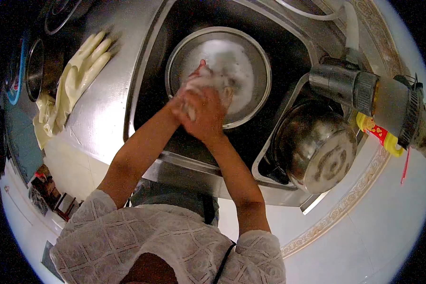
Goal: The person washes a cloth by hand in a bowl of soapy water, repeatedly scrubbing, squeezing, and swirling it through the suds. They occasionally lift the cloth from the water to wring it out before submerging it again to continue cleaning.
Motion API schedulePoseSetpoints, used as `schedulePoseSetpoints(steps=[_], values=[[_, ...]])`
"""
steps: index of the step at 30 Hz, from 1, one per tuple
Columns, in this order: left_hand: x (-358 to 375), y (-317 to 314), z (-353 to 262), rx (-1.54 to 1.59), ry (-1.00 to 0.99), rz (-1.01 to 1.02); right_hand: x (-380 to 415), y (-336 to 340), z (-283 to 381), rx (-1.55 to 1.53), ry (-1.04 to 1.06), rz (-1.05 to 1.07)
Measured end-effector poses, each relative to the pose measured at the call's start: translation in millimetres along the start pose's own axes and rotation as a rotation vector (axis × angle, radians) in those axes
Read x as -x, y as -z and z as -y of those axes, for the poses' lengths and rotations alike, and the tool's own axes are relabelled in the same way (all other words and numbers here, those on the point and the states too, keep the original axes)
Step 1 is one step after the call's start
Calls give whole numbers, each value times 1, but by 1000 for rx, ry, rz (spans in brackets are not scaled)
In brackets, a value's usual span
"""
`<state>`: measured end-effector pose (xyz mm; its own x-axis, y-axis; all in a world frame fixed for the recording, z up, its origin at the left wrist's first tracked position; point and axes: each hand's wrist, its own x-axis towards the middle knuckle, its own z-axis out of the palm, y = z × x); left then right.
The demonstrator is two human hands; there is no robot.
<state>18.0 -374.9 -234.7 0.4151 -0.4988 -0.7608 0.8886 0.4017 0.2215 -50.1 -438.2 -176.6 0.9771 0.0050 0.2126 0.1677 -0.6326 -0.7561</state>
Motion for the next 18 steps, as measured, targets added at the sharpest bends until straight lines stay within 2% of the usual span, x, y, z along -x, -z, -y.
schedulePoseSetpoints(steps=[2, 4, 5, 6, 7, 8, 9, 11, 12, 13, 14, 16, 17, 18], values=[[6, -1, 5, 24, -95, 76, -8, -7, -13, 33, -176, -175], [8, -2, 7, 45, -192, 158, -20, -5, -24, 107, -233, -187], [10, -3, 11, 60, -236, 198, -22, -3, -31, 148, -327, -180], [8, -7, 13, 58, -236, 201, -26, 0, -39, 187, -415, -179], [5, -12, 14, -44, -194, 111, -28, 6, -47, 186, -412, -181], [5, -13, 14, -145, -152, 14, -29, 14, -56, -46, -649, -131], [5, -10, 13, -141, -157, 9, -30, 19, -64, -278, -878, -73], [0, -4, 9, -462, -132, -304, -20, 18, -94, -204, -825, -120], [8, -4, 0, -465, -124, -300, -14, 16, -102, -137, -781, -169], [18, -5, -18, -488, -271, -263, -23, 30, -80, -262, -905, -234], [26, -3, -30, -507, -420, -233, -23, 28, -81, -270, -900, -226], [9, 19, -35, -466, -457, -240, -9, 25, -88, -213, -443, -380], [-4, 27, -32, -426, -499, -223, 0, 19, -106, -53, -392, -189], [-9, 28, -29, -423, -500, -213, 5, 14, -111, -44, -389, -194]])
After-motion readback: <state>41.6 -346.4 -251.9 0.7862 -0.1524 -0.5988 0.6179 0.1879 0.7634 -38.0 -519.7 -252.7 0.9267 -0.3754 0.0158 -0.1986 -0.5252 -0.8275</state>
